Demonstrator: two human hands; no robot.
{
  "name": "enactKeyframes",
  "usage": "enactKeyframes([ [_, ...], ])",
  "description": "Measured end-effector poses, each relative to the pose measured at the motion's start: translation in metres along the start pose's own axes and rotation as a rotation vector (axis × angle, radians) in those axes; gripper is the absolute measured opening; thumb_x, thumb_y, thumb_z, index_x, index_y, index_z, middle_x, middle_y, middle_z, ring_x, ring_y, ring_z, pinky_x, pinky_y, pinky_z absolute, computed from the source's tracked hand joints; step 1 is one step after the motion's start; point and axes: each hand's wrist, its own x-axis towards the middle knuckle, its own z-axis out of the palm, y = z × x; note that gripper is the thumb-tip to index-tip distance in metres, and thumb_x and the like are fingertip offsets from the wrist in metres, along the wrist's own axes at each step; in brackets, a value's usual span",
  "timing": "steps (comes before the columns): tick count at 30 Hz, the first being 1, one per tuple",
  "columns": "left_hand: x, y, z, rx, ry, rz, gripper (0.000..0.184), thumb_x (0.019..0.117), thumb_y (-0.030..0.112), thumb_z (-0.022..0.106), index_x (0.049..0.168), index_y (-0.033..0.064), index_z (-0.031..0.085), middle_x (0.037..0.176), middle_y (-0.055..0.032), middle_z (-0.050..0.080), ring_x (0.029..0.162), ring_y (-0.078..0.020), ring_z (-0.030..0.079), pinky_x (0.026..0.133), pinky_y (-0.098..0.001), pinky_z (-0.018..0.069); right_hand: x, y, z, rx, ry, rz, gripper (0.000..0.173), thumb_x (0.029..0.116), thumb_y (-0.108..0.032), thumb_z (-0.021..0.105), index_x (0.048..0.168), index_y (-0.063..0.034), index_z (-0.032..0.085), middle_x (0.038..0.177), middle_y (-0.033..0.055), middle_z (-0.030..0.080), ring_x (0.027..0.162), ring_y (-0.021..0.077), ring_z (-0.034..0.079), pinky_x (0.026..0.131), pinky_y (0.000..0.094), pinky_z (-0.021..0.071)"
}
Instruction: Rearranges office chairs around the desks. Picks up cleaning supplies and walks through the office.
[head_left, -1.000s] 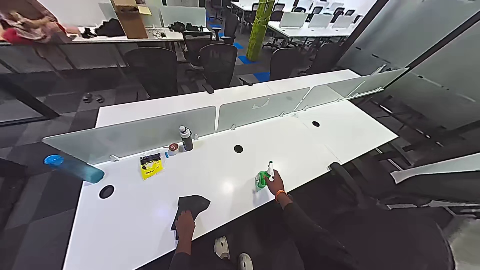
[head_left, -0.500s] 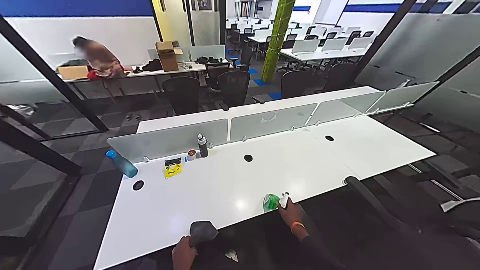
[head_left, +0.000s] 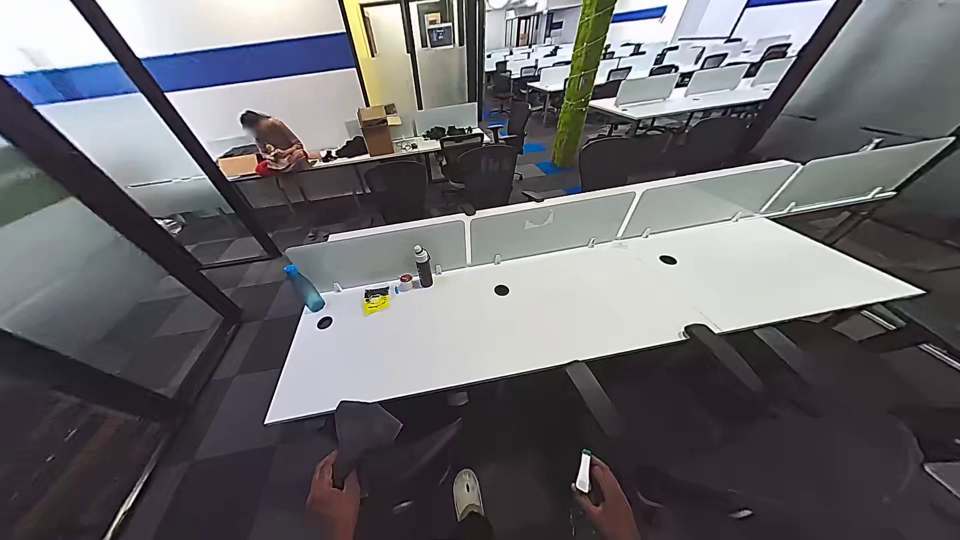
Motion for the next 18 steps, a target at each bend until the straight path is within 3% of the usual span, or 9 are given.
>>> enactKeyframes([
  [2, -0.011, -0.002, -0.029, -0.029, 0.043, -0.059, 0.039, 0.0833, -0.004, 0.07, 0.12, -0.0147, 0.064, 0.125, -0.0347, 0.064, 0.118, -0.0486, 0.062, 0.105, -0.06, 0.047, -0.018, -0.014, 0.001, 0.057, -0.081, -0.035, 0.061, 0.0764, -0.014, 0.084, 0.129, 0.0079, 0.063, 0.138, 0.0251, 0.061, 0.125, 0.0343, 0.063, 0.108, 0.0469, 0.0505],
  [5, -0.026, -0.017, -0.073, -0.024, 0.097, -0.189, 0.042, 0.089, 0.002, 0.07, 0.126, -0.014, 0.061, 0.126, -0.0341, 0.063, 0.119, -0.045, 0.063, 0.106, -0.0564, 0.0477, -0.037, -0.041, 0.021, 0.147, -0.219, -0.1, 0.073, 0.0739, -0.01, 0.084, 0.14, 0.0051, 0.055, 0.132, 0.0212, 0.065, 0.114, 0.0288, 0.068, 0.102, 0.0447, 0.055],
  [8, -0.039, -0.046, -0.113, -0.044, 0.174, -0.322, 0.042, 0.092, 0.006, 0.07, 0.127, -0.0144, 0.059, 0.122, -0.0349, 0.064, 0.116, -0.0442, 0.064, 0.104, -0.0565, 0.0482, -0.047, -0.083, 0.05, 0.198, -0.349, -0.211, 0.074, 0.072, -0.01, 0.086, 0.139, 0.0042, 0.056, 0.131, 0.0198, 0.066, 0.112, 0.027, 0.069, 0.101, 0.0437, 0.056],
  [12, -0.059, -0.1, -0.169, -0.216, 0.297, -0.578, 0.038, 0.0974, 0.011, 0.066, 0.127, -0.0125, 0.058, 0.119, -0.0311, 0.064, 0.11, -0.0345, 0.064, 0.1, -0.0504, 0.0505, -0.059, -0.147, 0.107, 0.294, -0.501, -0.395, 0.072, 0.0748, -0.01, 0.084, 0.14, 0.0014, 0.056, 0.134, 0.0173, 0.064, 0.113, 0.0214, 0.07, 0.101, 0.0375, 0.0573],
  [14, -0.069, -0.128, -0.2, -0.378, 0.352, -0.708, 0.042, 0.1, 0.017, 0.064, 0.131, -0.0097, 0.056, 0.123, -0.0257, 0.063, 0.111, -0.0255, 0.063, 0.099, -0.0438, 0.0514, -0.069, -0.185, 0.137, 0.348, -0.581, -0.47, 0.072, 0.0753, -0.011, 0.084, 0.14, -0.0002, 0.056, 0.133, 0.0159, 0.065, 0.111, 0.0192, 0.07, 0.1, 0.0358, 0.0583],
  [17, -0.084, -0.17, -0.246, -0.707, 0.398, -0.81, 0.049, 0.1036, 0.016, 0.057, 0.144, -0.005, 0.041, 0.132, -0.018, 0.057, 0.112, -0.015, 0.06, 0.098, -0.0371, 0.0523, -0.087, -0.251, 0.186, 0.437, -0.661, -0.589, 0.068, 0.0772, -0.015, 0.081, 0.138, 0.0016, 0.057, 0.13, 0.0157, 0.067, 0.108, 0.0181, 0.071, 0.096, 0.0343, 0.0595],
  [18, -0.087, -0.185, -0.263, -0.782, 0.408, -0.82, 0.044, 0.1043, 0.017, 0.054, 0.142, -0.0021, 0.041, 0.124, -0.0132, 0.06, 0.106, -0.0116, 0.062, 0.093, -0.0351, 0.0551, -0.096, -0.275, 0.205, 0.482, -0.686, -0.61, 0.066, 0.0778, -0.016, 0.079, 0.138, 0.0017, 0.057, 0.129, 0.0147, 0.067, 0.106, 0.0168, 0.071, 0.094, 0.0331, 0.0602],
])
